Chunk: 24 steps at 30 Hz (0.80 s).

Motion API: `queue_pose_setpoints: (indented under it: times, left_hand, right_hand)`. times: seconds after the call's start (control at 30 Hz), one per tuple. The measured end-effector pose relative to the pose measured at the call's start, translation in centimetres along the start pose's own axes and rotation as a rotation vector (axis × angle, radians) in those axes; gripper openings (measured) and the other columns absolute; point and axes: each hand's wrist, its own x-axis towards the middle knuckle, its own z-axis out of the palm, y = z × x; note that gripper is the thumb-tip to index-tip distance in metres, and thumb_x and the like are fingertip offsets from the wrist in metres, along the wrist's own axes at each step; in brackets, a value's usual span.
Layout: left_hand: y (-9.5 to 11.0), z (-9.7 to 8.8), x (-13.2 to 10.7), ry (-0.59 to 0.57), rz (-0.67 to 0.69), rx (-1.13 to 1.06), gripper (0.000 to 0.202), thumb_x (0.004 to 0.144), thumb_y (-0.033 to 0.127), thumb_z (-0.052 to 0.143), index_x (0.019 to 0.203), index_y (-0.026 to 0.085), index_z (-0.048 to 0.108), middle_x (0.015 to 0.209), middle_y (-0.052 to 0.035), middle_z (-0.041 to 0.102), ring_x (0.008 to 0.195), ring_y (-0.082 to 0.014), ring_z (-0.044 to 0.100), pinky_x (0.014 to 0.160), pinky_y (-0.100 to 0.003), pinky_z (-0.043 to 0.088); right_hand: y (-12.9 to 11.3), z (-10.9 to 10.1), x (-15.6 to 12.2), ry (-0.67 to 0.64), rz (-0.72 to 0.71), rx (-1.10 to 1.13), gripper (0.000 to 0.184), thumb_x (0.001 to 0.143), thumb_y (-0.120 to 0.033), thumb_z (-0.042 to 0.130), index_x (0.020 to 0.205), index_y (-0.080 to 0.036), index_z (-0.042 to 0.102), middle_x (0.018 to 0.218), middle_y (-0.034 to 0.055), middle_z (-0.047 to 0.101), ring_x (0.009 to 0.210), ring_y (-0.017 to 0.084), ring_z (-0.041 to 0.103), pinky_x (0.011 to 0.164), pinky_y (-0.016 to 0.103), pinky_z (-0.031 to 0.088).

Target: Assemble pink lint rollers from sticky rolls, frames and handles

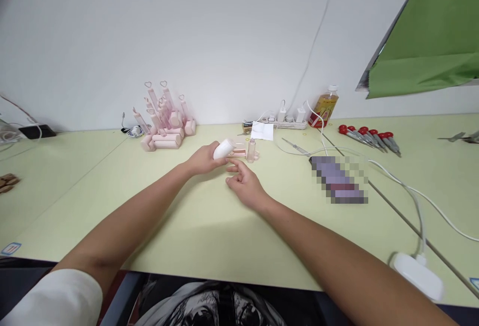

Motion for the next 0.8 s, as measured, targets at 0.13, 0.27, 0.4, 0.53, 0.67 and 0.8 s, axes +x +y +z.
queue_pose_setpoints:
  times: [0.13, 0.27, 0.4, 0.53, 0.67, 0.8]
  left_hand:
    - [-0.7, 0.1, 0.5, -0.007, -0.038, -0.014, 0.042, 0.068, 0.052, 0.072, 0.095, 0.020, 0.062, 0.085, -0.0066, 0.068, 0.073, -0.0252, 0.062, 0.057, -0.026, 0.036]
    - [-0.8, -0.1, -1.3, 0.048, -0.124, -0.064, 0.037, 0.066, 0.050, 0.073, 0.084, 0.019, 0.061, 0.079, -0.0056, 0.067, 0.068, -0.0225, 0.060, 0.054, -0.025, 0.036]
    - [-0.1, -0.7, -3.7, 0.015, -0.253, -0.358, 0.032, 0.072, 0.047, 0.067, 0.078, 0.019, 0.055, 0.063, -0.0014, 0.059, 0.047, -0.0142, 0.052, 0.044, -0.025, 0.035]
    - [0.7, -1.1, -5.2, -0.082, -0.282, -0.780, 0.031, 0.074, 0.045, 0.060, 0.068, 0.017, 0.051, 0.055, -0.0009, 0.055, 0.036, -0.0100, 0.043, 0.036, -0.024, 0.031]
    - [0.8, -0.6, -5.8, -0.258, -0.244, -1.105, 0.035, 0.072, 0.050, 0.060, 0.073, 0.016, 0.053, 0.057, -0.0002, 0.056, 0.033, -0.0083, 0.042, 0.031, -0.021, 0.022]
    - [0.6, 0.5, -5.8, -0.278, -0.277, -1.116, 0.038, 0.077, 0.054, 0.056, 0.079, 0.016, 0.053, 0.059, 0.0002, 0.057, 0.033, -0.0063, 0.038, 0.032, -0.020, 0.018]
  right_hand:
    - [0.2, 0.0, 0.0, 0.001, 0.006, 0.059, 0.053, 0.080, -0.027, 0.061, 0.131, -0.026, 0.048, 0.112, 0.0069, 0.059, 0.071, 0.012, 0.062, 0.077, 0.037, 0.053]
    - [0.2, 0.1, 0.1, 0.074, 0.012, 0.048, 0.051, 0.079, -0.028, 0.060, 0.128, -0.025, 0.048, 0.112, 0.0068, 0.058, 0.068, 0.012, 0.061, 0.068, 0.034, 0.054]
    - [-0.4, 0.0, 0.1, 0.271, -0.031, -0.083, 0.043, 0.078, -0.030, 0.059, 0.120, -0.024, 0.052, 0.116, 0.0077, 0.056, 0.071, 0.014, 0.059, 0.064, 0.032, 0.052]
    - [-1.1, -0.3, 0.0, 0.339, -0.142, -0.095, 0.055, 0.081, -0.036, 0.061, 0.132, -0.027, 0.043, 0.137, 0.0119, 0.045, 0.089, 0.018, 0.059, 0.072, 0.035, 0.053]
    - [-1.6, -0.5, -0.4, 0.144, -0.217, 0.094, 0.052, 0.087, -0.042, 0.057, 0.134, -0.028, 0.040, 0.127, 0.0101, 0.054, 0.075, 0.014, 0.060, 0.063, 0.031, 0.054]
    - [-2.3, -0.4, -0.8, 0.095, -0.120, 0.200, 0.030, 0.085, -0.039, 0.058, 0.110, -0.024, 0.052, 0.085, 0.0002, 0.064, 0.051, 0.011, 0.054, 0.041, 0.023, 0.047]
